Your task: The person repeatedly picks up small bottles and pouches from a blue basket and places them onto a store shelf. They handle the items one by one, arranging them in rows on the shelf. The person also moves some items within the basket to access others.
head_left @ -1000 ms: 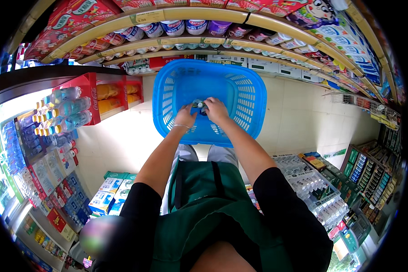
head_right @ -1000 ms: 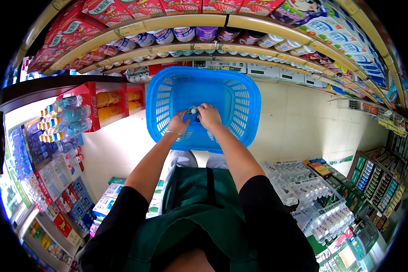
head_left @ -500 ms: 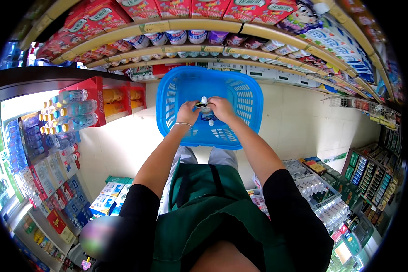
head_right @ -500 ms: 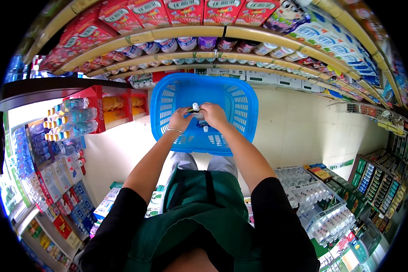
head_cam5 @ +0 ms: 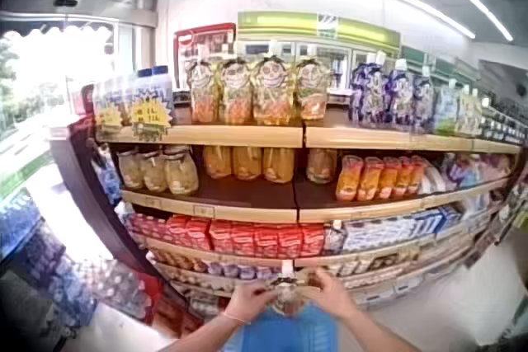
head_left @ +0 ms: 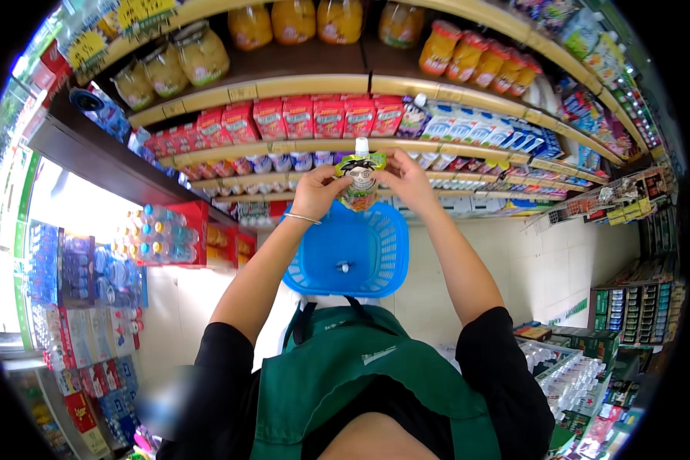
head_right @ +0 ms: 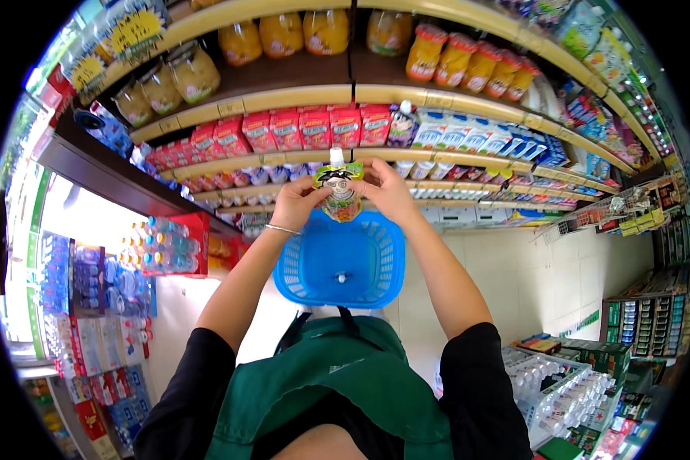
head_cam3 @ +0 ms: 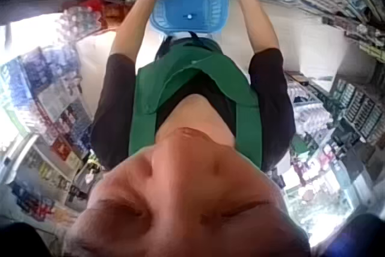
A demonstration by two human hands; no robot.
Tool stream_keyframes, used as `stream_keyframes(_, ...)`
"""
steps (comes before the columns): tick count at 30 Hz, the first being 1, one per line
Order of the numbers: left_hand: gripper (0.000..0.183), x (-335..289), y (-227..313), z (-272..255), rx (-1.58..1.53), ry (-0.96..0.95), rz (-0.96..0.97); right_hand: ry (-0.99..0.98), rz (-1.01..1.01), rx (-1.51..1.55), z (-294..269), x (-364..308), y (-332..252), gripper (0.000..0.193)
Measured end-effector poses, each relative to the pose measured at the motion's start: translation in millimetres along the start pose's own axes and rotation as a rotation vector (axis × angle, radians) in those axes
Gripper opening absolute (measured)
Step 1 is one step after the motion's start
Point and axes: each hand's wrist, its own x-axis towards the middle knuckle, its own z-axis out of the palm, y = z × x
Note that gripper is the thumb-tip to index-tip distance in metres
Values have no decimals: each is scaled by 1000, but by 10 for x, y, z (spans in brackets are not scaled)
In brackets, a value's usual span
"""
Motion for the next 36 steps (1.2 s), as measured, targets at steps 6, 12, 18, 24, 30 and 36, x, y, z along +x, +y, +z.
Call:
stream_keyframes(6, 15, 462, 832, 5, 16, 52, 168, 84, -234, -588, -82, 174, -755, 55)
stream_keyframes(12, 22, 945, 2059, 131, 169, 84, 461, 232, -456, -559, -341, 598, -1733, 38)
stream_keyframes(18, 40, 1614, 3098, -47, 313, 203, 871, 347, -681, -617, -610, 1417, -2761, 31)
stream_keyframes(24, 34, 2012, 3300, -144, 580, 353, 896, 463, -759, -739, -821, 2160, -2971, 35)
stream_keyframes(30, 31, 2070, 2973, -170, 612, 344, 842, 381, -566, -747, -715, 2342, -2767, 40)
stream_keyframes(36, 32, 2152, 2755, -127, 663, 352, 908, 267, -479, -641, -899, 2577, -2620, 47)
